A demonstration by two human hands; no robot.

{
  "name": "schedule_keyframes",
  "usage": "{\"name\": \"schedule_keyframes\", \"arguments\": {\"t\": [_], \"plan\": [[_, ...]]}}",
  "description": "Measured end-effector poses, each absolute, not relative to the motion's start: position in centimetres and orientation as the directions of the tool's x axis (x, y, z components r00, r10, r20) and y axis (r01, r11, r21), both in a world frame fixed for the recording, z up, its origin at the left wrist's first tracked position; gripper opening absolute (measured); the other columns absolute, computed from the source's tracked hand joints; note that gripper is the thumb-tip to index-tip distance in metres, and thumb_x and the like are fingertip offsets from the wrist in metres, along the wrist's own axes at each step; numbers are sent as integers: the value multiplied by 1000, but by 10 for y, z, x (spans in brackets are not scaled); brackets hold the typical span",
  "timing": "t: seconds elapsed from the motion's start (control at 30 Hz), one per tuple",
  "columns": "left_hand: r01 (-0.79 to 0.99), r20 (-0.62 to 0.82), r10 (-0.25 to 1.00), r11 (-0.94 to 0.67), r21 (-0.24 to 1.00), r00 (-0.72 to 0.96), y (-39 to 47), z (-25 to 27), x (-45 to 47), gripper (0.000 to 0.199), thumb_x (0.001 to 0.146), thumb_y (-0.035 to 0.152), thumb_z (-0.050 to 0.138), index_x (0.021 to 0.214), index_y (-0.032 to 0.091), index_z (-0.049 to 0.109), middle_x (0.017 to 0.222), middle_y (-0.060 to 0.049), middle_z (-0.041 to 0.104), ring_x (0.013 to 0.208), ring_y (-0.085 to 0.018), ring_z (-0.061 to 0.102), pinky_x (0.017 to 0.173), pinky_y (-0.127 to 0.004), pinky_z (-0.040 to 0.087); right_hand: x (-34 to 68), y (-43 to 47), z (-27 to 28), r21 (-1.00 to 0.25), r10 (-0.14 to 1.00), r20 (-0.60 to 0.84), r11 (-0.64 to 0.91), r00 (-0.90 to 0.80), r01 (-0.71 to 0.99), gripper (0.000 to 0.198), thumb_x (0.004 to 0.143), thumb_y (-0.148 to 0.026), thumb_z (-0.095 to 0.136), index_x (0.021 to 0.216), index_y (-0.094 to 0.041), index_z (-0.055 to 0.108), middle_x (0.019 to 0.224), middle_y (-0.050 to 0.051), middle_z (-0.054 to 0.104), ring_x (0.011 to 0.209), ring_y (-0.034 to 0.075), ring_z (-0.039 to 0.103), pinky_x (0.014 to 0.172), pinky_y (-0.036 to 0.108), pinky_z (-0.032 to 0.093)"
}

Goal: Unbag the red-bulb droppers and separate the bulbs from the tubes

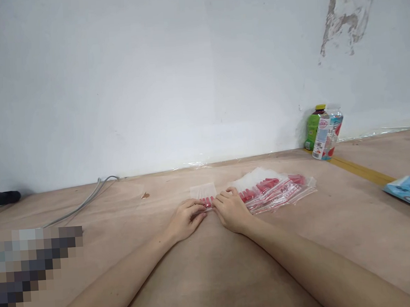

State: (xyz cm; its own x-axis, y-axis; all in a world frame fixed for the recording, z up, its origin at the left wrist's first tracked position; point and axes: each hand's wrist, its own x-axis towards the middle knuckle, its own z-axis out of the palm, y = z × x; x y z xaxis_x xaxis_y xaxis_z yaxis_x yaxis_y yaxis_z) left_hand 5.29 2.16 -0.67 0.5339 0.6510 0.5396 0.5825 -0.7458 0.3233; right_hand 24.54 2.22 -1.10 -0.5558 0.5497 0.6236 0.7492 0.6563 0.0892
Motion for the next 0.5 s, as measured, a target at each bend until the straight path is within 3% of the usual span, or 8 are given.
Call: {"name": "schedule_keyframes", "arguments": {"t": [0.2, 0.5], "plan": [[558, 530, 729, -679, 477, 434, 20, -9, 55, 17, 82, 25, 50, 79, 20, 66, 89, -3, 65, 84, -16, 59, 80, -31, 47, 247, 18, -9, 53, 507, 660, 704, -553, 709, 11, 83, -24, 47, 80, -18, 56, 82, 3, 60, 82, 16, 49, 85, 36, 23], [507, 489, 807, -589, 629, 332, 22, -11, 54, 4, 70, 19, 64, 68, 17, 68, 81, -5, 67, 78, -16, 62, 70, -28, 51, 247, 18, -11, 55, 462, 703, 722, -541, 690, 14, 82, -21, 49, 74, -21, 60, 80, 1, 61, 81, 15, 48, 86, 38, 21]]}}
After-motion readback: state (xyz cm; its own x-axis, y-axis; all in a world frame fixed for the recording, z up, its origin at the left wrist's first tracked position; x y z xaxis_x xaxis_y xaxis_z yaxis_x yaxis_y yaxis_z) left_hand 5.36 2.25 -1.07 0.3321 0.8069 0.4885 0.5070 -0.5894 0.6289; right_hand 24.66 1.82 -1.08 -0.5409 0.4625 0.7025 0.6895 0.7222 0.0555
